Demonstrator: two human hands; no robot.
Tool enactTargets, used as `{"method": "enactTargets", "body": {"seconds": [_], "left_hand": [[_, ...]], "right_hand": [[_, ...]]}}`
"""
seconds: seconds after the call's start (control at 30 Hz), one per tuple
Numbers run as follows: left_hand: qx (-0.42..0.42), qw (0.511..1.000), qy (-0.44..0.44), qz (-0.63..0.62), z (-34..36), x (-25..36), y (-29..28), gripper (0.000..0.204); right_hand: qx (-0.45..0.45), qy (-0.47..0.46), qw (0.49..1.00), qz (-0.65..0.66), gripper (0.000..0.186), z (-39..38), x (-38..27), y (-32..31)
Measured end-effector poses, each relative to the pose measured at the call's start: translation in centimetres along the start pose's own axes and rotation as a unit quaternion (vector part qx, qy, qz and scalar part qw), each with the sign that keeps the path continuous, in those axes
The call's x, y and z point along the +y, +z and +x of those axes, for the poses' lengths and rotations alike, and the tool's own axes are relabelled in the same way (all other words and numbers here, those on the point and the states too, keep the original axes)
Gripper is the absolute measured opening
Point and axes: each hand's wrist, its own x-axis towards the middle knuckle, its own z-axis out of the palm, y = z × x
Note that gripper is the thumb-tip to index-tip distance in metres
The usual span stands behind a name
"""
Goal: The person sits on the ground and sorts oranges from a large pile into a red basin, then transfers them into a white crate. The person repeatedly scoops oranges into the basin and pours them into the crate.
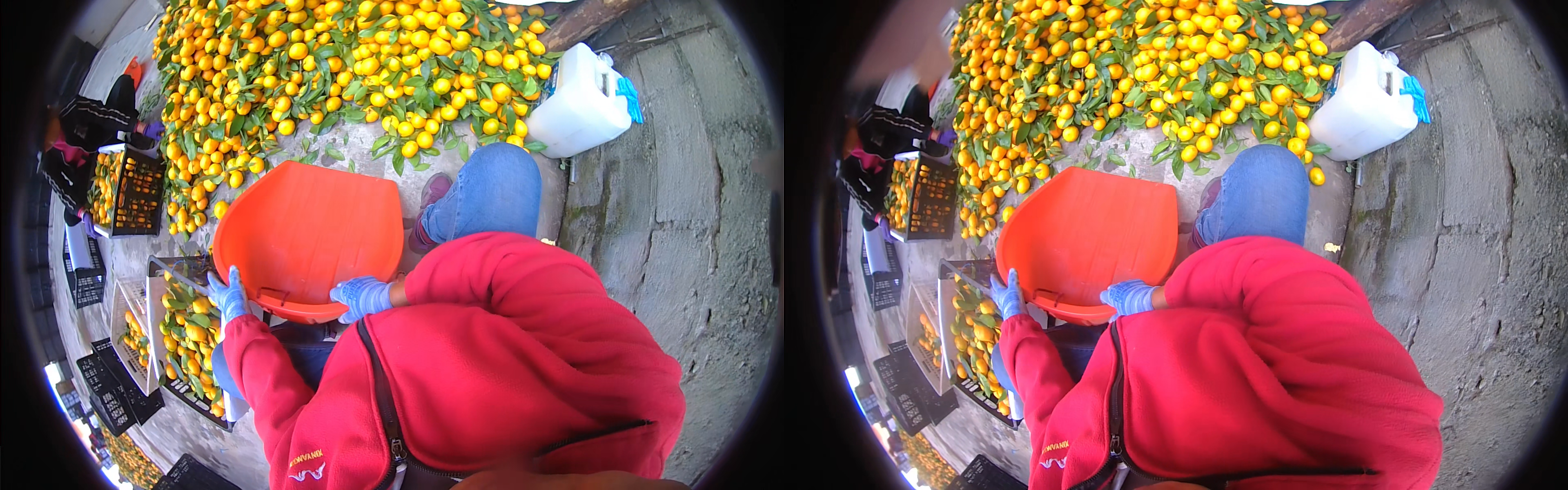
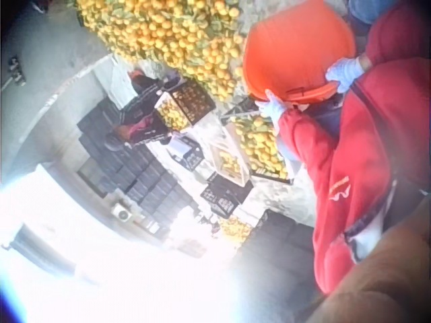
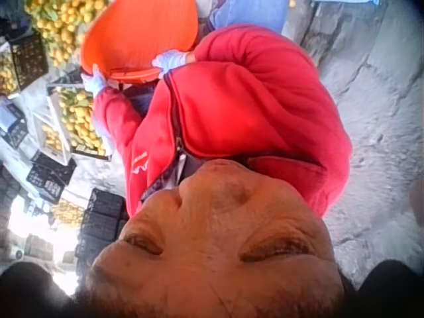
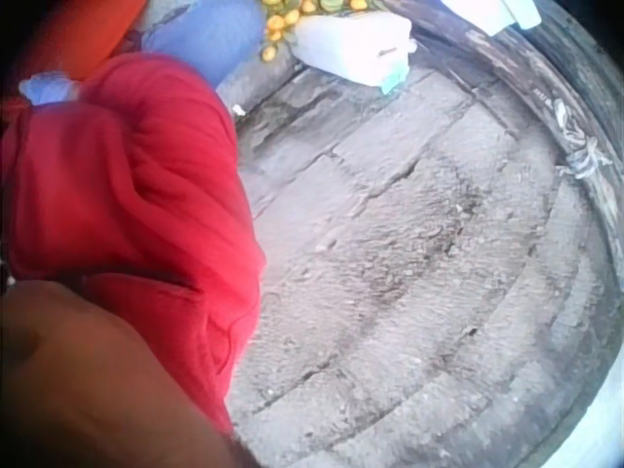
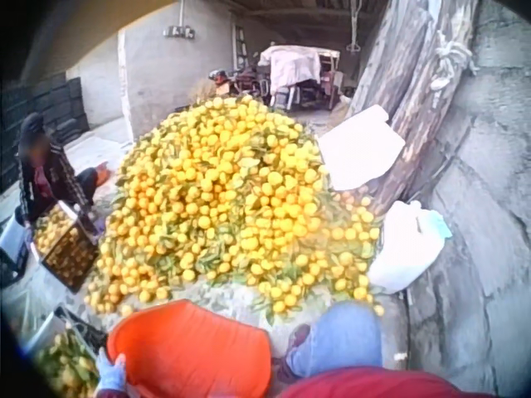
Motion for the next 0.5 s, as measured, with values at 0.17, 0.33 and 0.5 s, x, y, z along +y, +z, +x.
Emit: {"method": "enactTargets", "body": {"seconds": [0.17,0.33,0.5], "left_hand": [[-0.171,0.911,-0.187,-0.327,-0.3,-2.7,5.6,0.048],[-0.19,0.918,-0.2,-0.284,0.3,-2.1,8.3,0.058],[-0.203,0.916,-0.061,-0.34,0.4,-0.8,7.3,0.072]], "right_hand": [[-0.11,-0.032,0.99,-0.086,0.052,-1.5,-1.5,-7.0],[0.431,-0.182,0.879,-0.089,0.046,-13.5,2.5,-19.6],[0.727,0.108,0.67,0.104,0.04,-31.9,19.5,-23.3]]}}
